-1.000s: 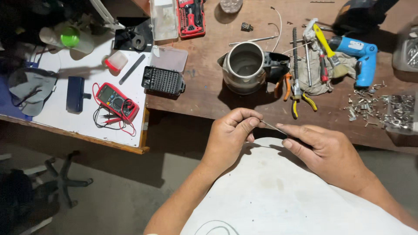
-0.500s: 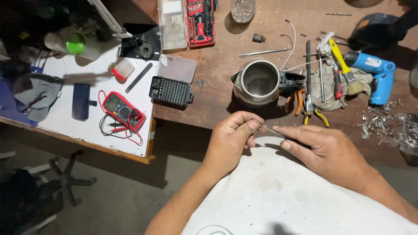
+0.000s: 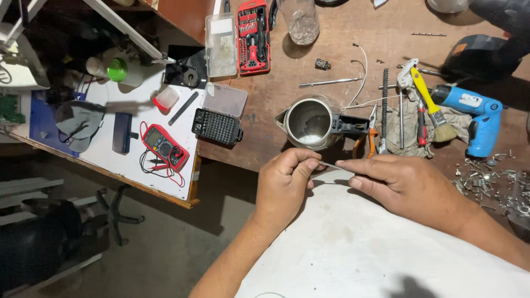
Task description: The person uses a screwdriver to remove screws from the base of a stainless steel electric kettle. They then select a screw from a container and attempt to insert it into the kettle's base, continuing to adjust the internal components.
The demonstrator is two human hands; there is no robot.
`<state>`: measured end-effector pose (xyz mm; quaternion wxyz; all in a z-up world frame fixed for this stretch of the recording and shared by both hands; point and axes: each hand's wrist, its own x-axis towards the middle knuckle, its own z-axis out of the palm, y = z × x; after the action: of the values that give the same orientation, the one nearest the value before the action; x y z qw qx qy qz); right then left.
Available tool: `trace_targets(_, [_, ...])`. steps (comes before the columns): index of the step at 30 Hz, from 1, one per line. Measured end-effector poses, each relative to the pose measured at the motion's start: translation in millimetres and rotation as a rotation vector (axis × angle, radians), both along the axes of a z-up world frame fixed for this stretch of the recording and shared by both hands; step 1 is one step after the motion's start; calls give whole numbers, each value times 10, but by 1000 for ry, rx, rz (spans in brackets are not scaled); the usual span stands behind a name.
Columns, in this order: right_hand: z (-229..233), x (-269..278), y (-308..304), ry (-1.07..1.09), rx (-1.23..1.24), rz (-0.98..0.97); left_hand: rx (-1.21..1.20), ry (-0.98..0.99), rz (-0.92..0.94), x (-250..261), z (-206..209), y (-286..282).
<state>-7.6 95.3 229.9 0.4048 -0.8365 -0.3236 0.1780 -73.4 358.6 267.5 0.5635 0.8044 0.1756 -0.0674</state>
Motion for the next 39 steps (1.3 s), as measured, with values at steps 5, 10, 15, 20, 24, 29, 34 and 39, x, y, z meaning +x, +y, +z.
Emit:
trace_targets(5, [-168,105,-90,592,93,-59,143,-128,-94,-15,-49,-96])
trace_targets(10, [-258,26,-110,459,223,-43,1,1,-28,4,70,-189])
trace_targets(15, [-285,74,-162,451,197,-37,-322,80,69,7,-4,-199])
trace_targets(20, [-367,131,-207,447,192,-59,-358,158,81,83,56,-245])
trace_targets(24, [-321,151,-238,223,183,-2,-150,81,0,105,24,-224])
trace_targets(29, [-425,126,-245,-179,146,49,248,-141,-250,95,-135,-138])
trace_targets(34, [-706,192,-171,-115,134,35,-73,133,-81,216,-215,-123])
trace_targets(39, [-519,304,-68,206,163,-112,-224,46,-13,257,-371,-144])
